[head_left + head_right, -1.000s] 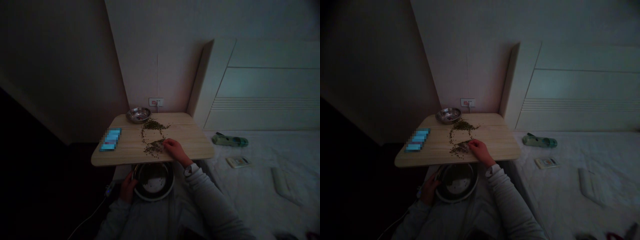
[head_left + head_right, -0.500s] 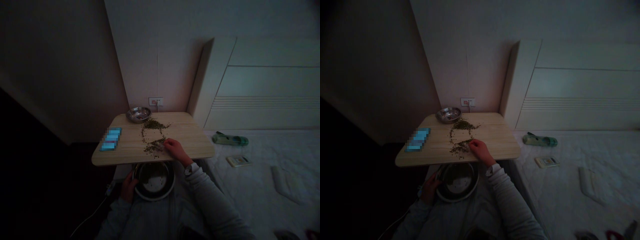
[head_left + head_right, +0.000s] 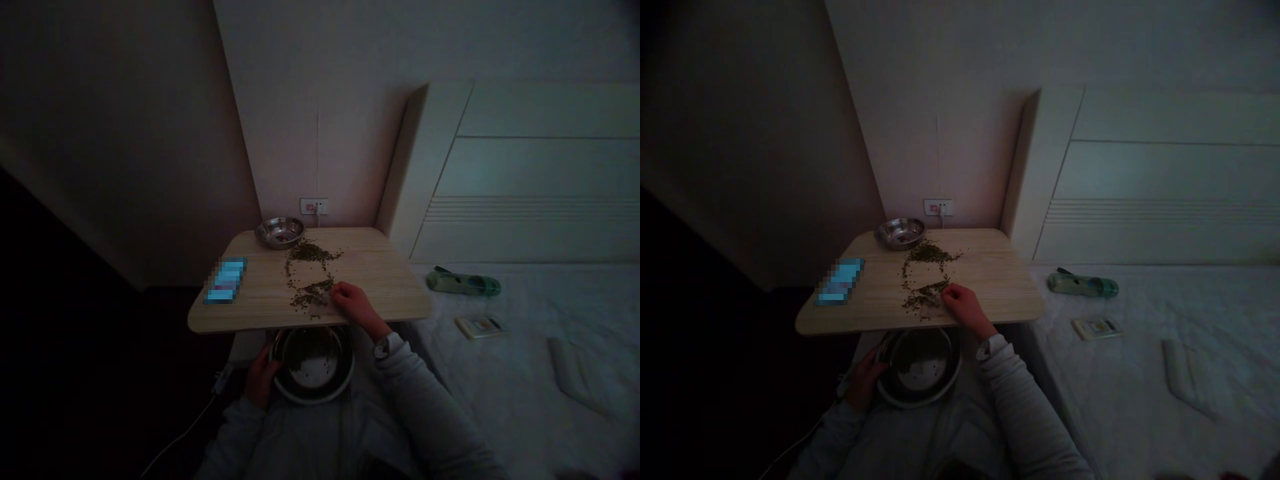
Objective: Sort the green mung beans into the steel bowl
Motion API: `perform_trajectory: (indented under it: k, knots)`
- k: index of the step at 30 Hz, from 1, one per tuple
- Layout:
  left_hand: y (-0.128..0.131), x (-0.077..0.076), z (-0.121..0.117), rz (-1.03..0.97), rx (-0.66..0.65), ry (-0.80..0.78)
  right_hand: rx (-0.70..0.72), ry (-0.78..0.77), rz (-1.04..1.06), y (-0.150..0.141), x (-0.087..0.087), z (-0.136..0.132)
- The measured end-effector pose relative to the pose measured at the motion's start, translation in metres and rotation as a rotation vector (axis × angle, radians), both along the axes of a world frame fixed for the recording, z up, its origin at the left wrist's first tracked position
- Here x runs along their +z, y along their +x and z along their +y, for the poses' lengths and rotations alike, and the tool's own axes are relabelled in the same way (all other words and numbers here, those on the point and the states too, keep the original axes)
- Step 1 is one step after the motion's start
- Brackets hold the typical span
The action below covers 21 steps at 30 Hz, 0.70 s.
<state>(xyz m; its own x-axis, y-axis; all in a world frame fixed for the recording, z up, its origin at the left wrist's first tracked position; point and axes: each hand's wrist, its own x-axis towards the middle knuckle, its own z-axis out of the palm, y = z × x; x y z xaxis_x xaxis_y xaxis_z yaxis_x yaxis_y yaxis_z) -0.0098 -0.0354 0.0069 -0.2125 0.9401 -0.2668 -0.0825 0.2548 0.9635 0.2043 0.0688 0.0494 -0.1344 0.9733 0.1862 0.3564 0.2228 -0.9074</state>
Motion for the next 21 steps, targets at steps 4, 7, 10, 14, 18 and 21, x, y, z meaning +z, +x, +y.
perform_trajectory:
  k: [4,7,10,14,18,21]
  knots:
    - [-0.0001,0.0047,0.0004,0.041,0.015,0.033,0.050,0.008,-0.039,0.0011,-0.0013,0.0002]
    - [0.0001,0.0060,0.0008,0.033,0.042,0.043,0.133,-0.008,-0.075,0.0021,-0.0033,0.0012]
    - [0.0002,0.0043,0.0012,0.000,0.040,0.021,0.213,-0.026,-0.106,0.0028,-0.0051,0.0024]
    - [-0.0014,0.0003,0.0022,-0.012,0.046,0.027,0.259,-0.056,-0.117,0.0029,-0.0054,0.0021]
    - [-0.0042,-0.0023,0.0033,0.061,0.038,0.016,0.254,-0.097,-0.025,0.0034,-0.0018,0.0011]
    - [-0.0051,-0.0038,0.0027,0.070,0.035,0.029,0.160,-0.090,0.107,0.0045,0.0034,0.0012]
